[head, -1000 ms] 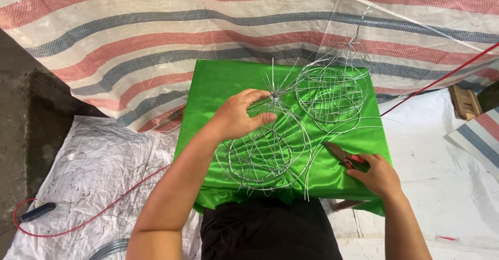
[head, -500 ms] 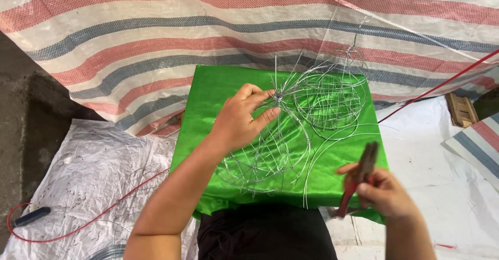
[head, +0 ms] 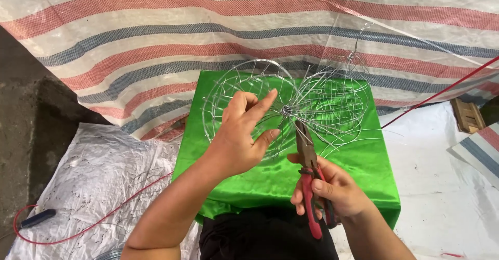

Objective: Assembling a wire cage by twisting metal wires together and using pliers to secure joints.

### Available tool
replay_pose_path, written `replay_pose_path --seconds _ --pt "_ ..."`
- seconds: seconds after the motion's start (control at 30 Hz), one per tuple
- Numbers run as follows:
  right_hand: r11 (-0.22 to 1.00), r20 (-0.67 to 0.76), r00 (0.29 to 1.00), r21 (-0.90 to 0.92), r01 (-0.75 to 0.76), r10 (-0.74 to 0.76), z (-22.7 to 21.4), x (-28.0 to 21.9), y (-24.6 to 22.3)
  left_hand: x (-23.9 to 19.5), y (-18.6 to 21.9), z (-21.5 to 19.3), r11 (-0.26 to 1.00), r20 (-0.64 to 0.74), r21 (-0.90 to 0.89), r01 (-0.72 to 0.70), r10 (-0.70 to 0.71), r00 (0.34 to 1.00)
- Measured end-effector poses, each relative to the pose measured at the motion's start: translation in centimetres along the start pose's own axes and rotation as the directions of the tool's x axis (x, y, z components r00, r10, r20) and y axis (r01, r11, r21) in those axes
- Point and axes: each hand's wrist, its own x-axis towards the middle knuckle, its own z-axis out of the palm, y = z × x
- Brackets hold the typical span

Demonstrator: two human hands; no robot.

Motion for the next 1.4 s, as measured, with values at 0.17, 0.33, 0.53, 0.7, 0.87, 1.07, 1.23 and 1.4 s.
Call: replay_pose_path --seconds 0.17,0.33,0.53,0.7,0.87,1.07,1.23,1.4 --pt "0.999 0.055 0.998 0.032 0.001 -0.002 0.4 0.8 0.3 -0.5 -0.7 1.0 0.997 -0.107 0.039 0.064 -0.06 0.992" --pt "0.998 0.114 0.992 0.028 -0.06 0.057 1.4 1.4 0.0 -1.0 -1.8 3.7 0.975 -0.356 0.21 0.075 0.005 0.934" --pt "0.969 0.09 0.986 0.189 -0.157 0.142 2.2 2.4 -0.5 -1.3 -2.2 4.8 0.939 -0.421 0.342 0.048 0.108 0.901" --pt "0.987 0.012 0.989 -0.054 -0.149 0.15 3.2 2.9 -1.5 -1.5 -2.8 5.5 0.928 -0.426 0.353 0.116 0.05 0.903" --pt "0.952 0.039 0.996 -0.299 -0.062 0.078 0.8 2.4 -1.4 -1.0 -3.8 4.7 0.959 -0.421 0.225 0.174 -0.065 0.905" --pt "0.504 -0.348 0.935 -0.82 -0.27 -0.065 -1.5 3.1 -2.4 -0.3 -4.9 4.4 0.942 -0.358 0.081 0.326 -0.278 0.891" --pt "0.056 -0.295 0.915 -0.955 -0.292 -0.276 -1.4 5.8 -3.7 0.2 -5.2 4.1 0.964 -0.417 0.109 0.243 -0.177 0.891" --pt "-0.161 -0.011 0.918 -0.984 -0.082 -0.396 -2.6 7.6 -2.8 1.4 -5.1 3.8 0.926 -0.394 0.328 0.188 -0.047 0.918"
